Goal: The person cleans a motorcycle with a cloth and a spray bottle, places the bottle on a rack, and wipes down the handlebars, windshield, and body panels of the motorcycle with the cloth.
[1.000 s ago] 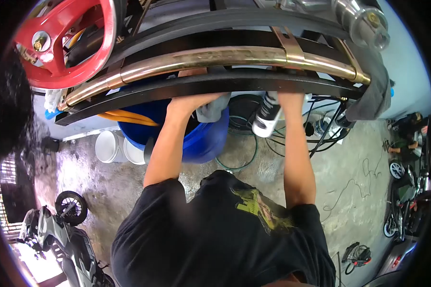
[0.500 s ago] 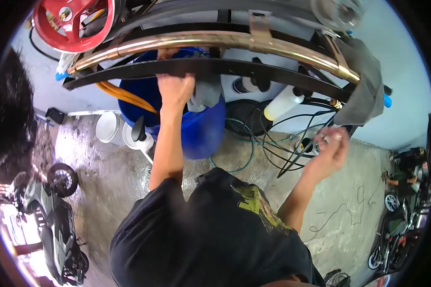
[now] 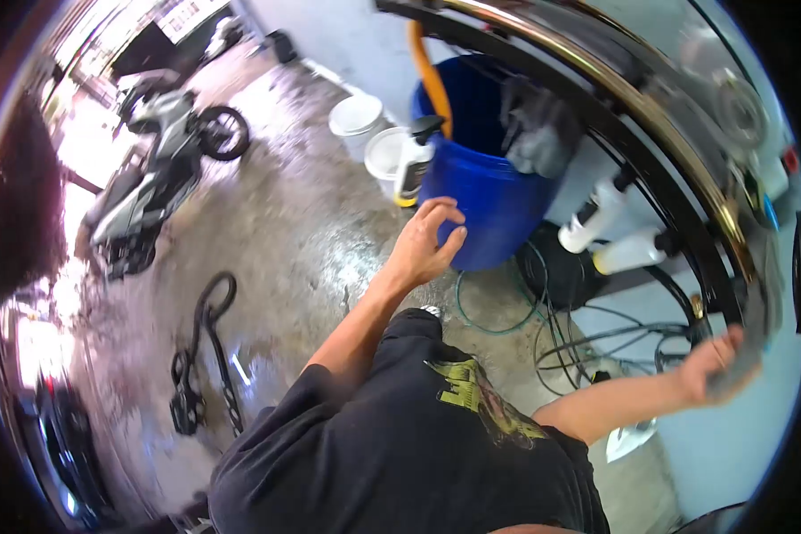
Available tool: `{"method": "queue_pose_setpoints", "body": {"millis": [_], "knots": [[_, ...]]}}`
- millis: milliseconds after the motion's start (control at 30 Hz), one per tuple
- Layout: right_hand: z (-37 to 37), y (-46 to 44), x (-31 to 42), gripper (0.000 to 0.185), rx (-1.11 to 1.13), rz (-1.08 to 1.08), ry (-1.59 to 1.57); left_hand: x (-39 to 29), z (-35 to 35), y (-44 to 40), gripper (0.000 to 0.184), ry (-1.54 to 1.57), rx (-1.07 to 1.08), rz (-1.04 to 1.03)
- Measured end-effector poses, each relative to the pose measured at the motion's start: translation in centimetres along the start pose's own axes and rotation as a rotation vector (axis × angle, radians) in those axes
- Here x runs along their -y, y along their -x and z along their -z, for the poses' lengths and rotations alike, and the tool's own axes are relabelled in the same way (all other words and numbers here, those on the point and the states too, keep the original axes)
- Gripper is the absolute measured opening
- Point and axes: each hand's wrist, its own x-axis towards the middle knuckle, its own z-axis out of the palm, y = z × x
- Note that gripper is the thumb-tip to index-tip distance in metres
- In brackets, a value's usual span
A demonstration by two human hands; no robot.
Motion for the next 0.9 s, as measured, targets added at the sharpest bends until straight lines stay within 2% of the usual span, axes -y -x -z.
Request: {"method": "queue_pose_setpoints", "body": {"millis": [67,133,167,233,267,300,333,367,400,433,467,500,533,600,633,667,767,867,900], "knots": [[-5.5,-1.5,-0.1,0.008,0.238,0.310,-0.101,2.9,2.1,3.4,0.019,-0.036,-0.039,0.054],[-12.8,-0.7,-2.1,0.010,0.304,0.010,-0.784,4.3,4.1,5.9,0.019,-0.071,-0.073,0.105],[-15.2,0.4,-4.2,0.010,0.318,-0.029,-0.814,4.3,5.1,7.0,0.020,-0.023,-0.063,0.224],[-19.7,3.3,-9.5,0.014,0.604,-0.330,-1.071,4.7,7.1,8.4,0.023,0.072,-0.048,0.401],[-17.4,2.9,-10.6,0.014,0.621,-0.368,-1.103,5.4,8.0,9.1,0.023,0.075,-0.096,0.423],[-21.6,6.4,-14.0,0.012,0.538,-0.598,-1.044,6.3,9.0,9.6,0.026,0.175,-0.137,0.377],[-31.2,15.1,-17.3,0.013,0.454,-0.823,-0.968,7.3,10.1,10.3,0.029,0.270,-0.179,0.328],[-31.5,15.6,-20.8,0.016,0.373,-1.043,-0.877,7.5,12.0,10.9,0.045,0.304,-0.198,0.351],[-30.9,15.7,-24.1,0.021,0.296,-1.255,-0.771,8.0,14.0,11.5,0.066,0.312,-0.223,0.283],[-36.3,21.9,-26.4,0.027,0.221,-1.458,-0.645,9.4,15.6,12.4,0.073,0.154,-0.295,0.158],[-36.1,23.5,-28.8,0.032,0.148,-1.652,-0.499,11.2,16.9,13.0,0.079,-0.010,-0.358,0.040],[-37.4,26.1,-30.8,0.031,0.177,-1.767,-0.455,13.2,18.1,13.8,0.074,0.058,-0.359,-0.013],[-38.7,28.3,-32.5,0.029,0.209,-1.884,-0.397,16.4,18.8,14.3,0.057,-0.033,-0.230,-0.082],[-42.2,30.8,-34.0,0.034,0.109,-1.853,-0.351,15.6,22.2,15.9,0.041,0.420,-0.211,0.128],[-43.7,32.0,-35.9,0.037,0.074,-1.816,-0.457,19.7,22.2,16.7,0.040,0.294,-0.118,0.297],[-44.4,31.7,-38.1,0.041,0.047,-1.707,-0.621,19.6,23.8,16.4,0.028,0.301,-0.106,0.472],[-44.2,30.1,-43.5,0.045,0.153,-1.512,-0.448,23.8,26.7,16.9,0.027,0.093,-0.457,0.301],[-43.0,29.3,-49.3,0.050,0.296,-1.441,-0.407,25.9,32.3,17.3,0.031,-0.070,-0.545,0.370],[-44.2,29.4,-50.3,0.050,0.310,-1.418,-0.297,27.2,33.7,17.3,0.029,-0.136,-0.589,0.340]]}}
